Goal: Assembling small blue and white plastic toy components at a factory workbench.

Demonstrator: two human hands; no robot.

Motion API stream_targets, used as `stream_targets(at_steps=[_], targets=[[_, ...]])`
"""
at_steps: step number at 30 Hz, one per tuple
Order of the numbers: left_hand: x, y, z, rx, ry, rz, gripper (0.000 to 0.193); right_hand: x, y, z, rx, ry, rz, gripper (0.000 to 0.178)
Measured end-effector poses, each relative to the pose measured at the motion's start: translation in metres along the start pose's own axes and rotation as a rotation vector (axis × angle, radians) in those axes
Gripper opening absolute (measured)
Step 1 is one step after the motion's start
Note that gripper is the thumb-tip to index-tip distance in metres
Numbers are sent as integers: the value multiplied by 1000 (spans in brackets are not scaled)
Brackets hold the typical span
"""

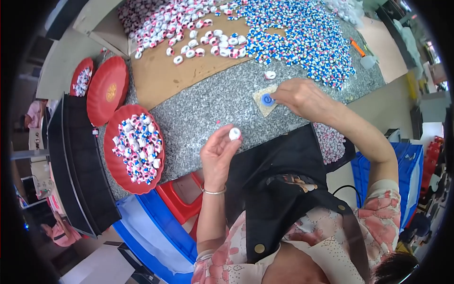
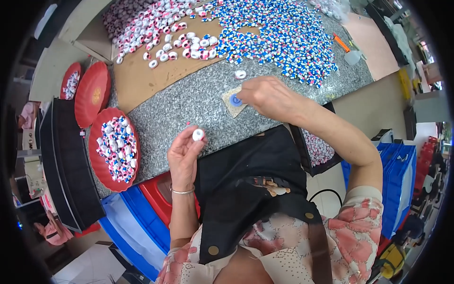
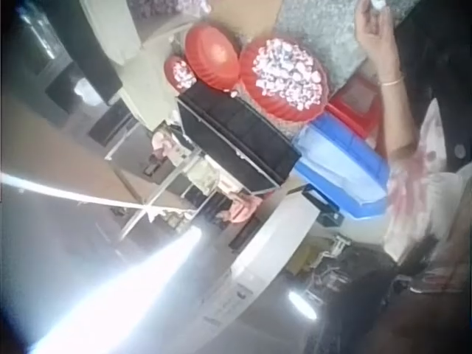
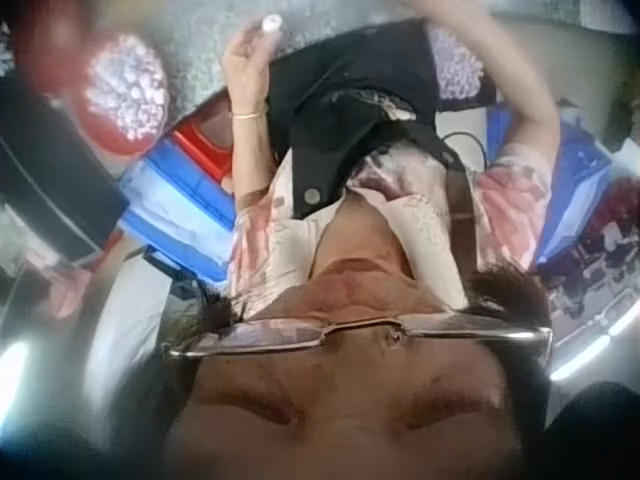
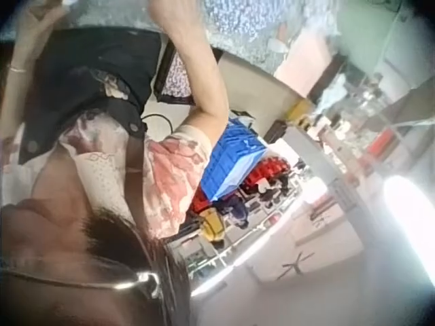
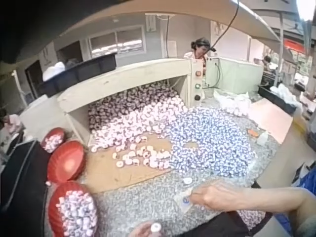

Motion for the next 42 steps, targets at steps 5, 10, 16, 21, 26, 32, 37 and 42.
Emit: stream_targets(at_steps=[5, 10, 16, 21, 26, 32, 37, 42], targets=[[19, -15, -24, -56, -158, -60, 38, -5, 2, -17, -140, 104, 145, 4], [10, -19, -36, -54, -173, -107, 37, -6, -1, -21, -200, 95, 140, 5], [-10, -28, -48, -34, -210, -161, 35, 0, -7, -2, 34, -54, -1, 15], [-12, -39, -50, -8, -525, -640, 35, -15, -4, 4, 71, -622, -860, 16], [-10, -56, -40, -71, -675, -824, 34, -17, -13, 17, -44, -700, -1248, 13], [-2, -53, -36, -413, -6, -185, 26, -35, 8, 19, -4, -229, -698, 13], [-3, -45, -26, -422, 76, -113, 26, -47, 2, 17, 48, -231, -730, 12], [29, -25, -15, -270, 4, -371, 24, -28, -12, 8, -140, -307, -1063, 15]])
Point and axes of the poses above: each hand's wrist, its own z-axis away from the middle knuckle, its own y-axis out of the back of the hand, x = y × z, the point moved 2 cm from there along -z, towards the middle knuckle, and after that the axes turned 3 degrees about -x, right-handed, at the moved point
